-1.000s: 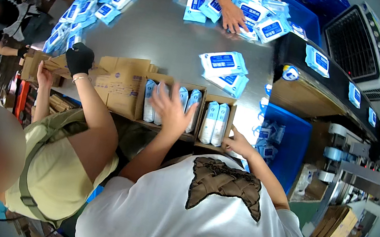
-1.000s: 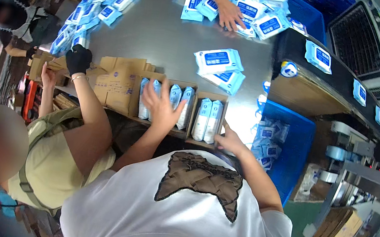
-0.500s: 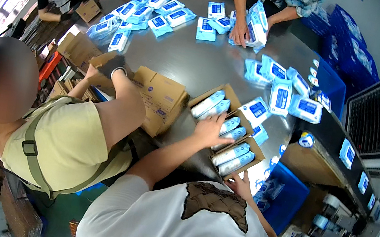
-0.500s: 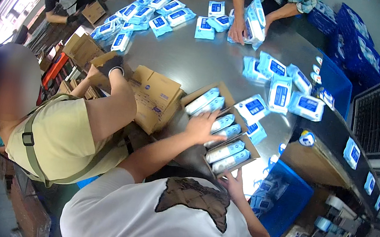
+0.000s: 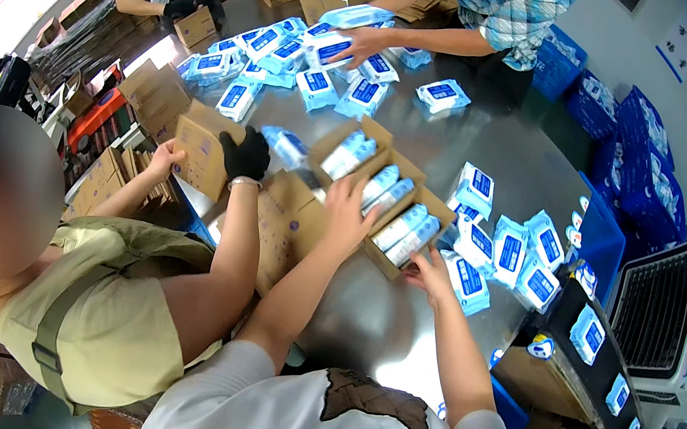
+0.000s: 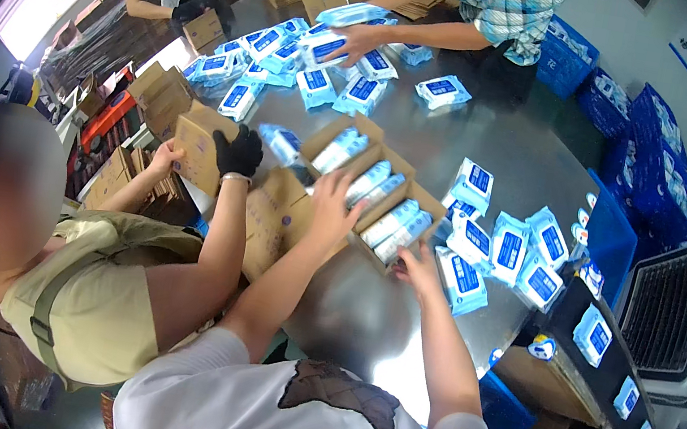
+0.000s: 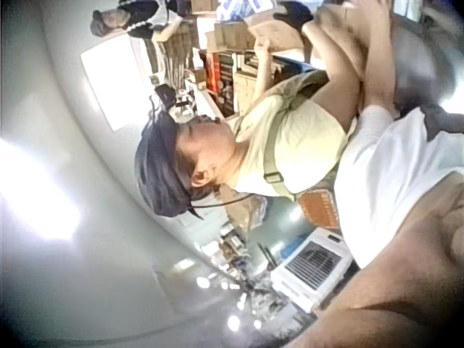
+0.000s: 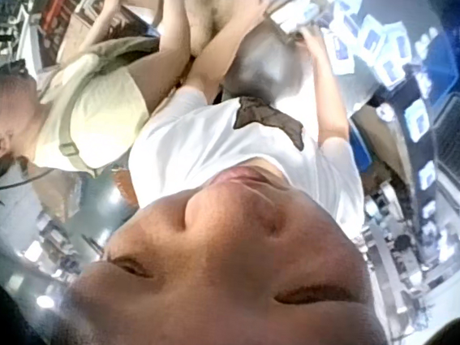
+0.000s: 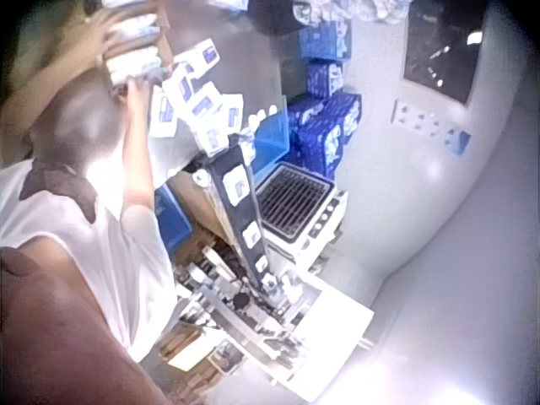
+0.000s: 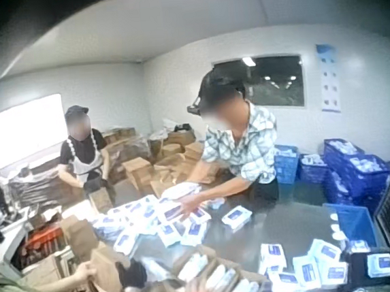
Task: The person packs blue-wrapped wet wipe packs into cardboard boxes on a table. They also handle white plastic containers, opening them to check the contents and placing them into a large bin lined with plastic.
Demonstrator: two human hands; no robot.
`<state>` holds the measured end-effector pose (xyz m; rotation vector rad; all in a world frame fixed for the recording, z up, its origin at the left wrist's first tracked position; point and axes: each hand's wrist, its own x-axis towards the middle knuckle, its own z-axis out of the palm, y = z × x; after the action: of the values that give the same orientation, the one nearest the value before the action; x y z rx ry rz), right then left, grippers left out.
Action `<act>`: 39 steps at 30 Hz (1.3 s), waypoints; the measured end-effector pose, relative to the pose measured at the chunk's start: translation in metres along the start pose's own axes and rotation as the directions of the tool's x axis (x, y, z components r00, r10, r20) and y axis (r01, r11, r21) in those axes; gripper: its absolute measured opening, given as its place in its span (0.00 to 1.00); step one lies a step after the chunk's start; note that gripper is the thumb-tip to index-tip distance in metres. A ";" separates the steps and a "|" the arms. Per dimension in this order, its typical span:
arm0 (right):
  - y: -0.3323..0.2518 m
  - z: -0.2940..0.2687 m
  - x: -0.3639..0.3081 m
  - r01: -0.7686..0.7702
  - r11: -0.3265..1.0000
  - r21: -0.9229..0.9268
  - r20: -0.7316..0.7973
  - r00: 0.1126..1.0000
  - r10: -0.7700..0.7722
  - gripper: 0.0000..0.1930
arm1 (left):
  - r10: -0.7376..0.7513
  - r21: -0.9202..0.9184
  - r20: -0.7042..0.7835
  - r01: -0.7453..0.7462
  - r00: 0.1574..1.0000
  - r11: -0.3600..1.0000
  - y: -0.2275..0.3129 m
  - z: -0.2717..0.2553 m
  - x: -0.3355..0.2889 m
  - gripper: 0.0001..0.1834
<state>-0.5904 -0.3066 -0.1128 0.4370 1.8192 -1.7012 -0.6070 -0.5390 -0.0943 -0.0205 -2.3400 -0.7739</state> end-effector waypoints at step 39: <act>0.348 -0.254 -0.753 -0.898 0.362 0.250 -0.908 -0.347 -0.233 0.23 | 0.576 -0.521 0.797 -0.277 0.179 0.807 0.149 0.008 -0.265 0.27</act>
<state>0.1466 0.1064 0.0850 2.2071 2.2147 0.7949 -0.3739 -0.3633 -0.1793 -1.6828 -2.9522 -0.8644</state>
